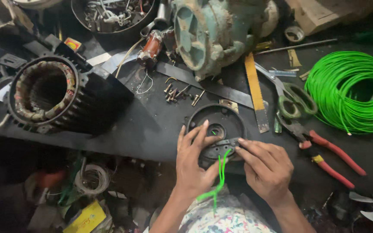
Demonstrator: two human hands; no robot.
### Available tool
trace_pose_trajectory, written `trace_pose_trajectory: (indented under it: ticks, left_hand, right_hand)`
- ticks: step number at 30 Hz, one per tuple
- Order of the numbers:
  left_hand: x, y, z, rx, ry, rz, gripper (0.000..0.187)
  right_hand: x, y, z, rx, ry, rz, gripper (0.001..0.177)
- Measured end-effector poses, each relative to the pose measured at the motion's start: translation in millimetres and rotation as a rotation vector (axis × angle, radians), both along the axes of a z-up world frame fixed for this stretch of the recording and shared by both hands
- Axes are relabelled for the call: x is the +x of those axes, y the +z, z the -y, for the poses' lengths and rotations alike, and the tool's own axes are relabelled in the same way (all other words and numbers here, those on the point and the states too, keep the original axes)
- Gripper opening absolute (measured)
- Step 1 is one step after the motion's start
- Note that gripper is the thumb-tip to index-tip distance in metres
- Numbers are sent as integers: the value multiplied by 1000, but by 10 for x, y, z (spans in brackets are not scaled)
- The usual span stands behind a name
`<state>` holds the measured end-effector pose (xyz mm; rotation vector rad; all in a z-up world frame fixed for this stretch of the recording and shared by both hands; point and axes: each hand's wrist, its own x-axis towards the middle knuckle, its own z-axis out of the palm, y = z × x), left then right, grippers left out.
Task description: The person threads green wires through a black circular plastic housing, strips the wire ends with pliers, and twists the strands. The person repeats this process for multiple wires on the same component.
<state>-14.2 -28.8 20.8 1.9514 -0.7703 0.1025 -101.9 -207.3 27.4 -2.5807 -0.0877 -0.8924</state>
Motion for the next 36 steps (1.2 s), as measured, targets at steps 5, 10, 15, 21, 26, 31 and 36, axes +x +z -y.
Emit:
trace_pose_trajectory:
  ticks: [5, 10, 15, 21, 26, 31, 36]
  left_hand:
    - [-75, 13, 103, -110, 94, -115, 85]
    - [-77, -17, 132, -184, 112, -124, 77]
    - [-92, -43, 160, -345, 159, -456, 78]
    - [-93, -55, 152, -205, 140, -137, 74]
    - [-95, -38, 173, -211, 150, -164, 70]
    - [-105, -27, 169, -227, 143, -237, 69]
    - [-115, -8, 191, -190, 175, -176, 69]
  right_hand:
    - [-35, 45, -11, 24, -3, 51, 30]
    - [-65, 35, -12, 73, -33, 106, 28]
    - [-94, 28, -5, 102, -51, 121, 28]
    - [-110, 42, 14, 93, -45, 118, 29]
    - [-125, 85, 15, 91, -35, 101, 32]
    - [-123, 89, 9, 61, -29, 88, 36]
    - [-136, 90, 18, 51, -25, 74, 35]
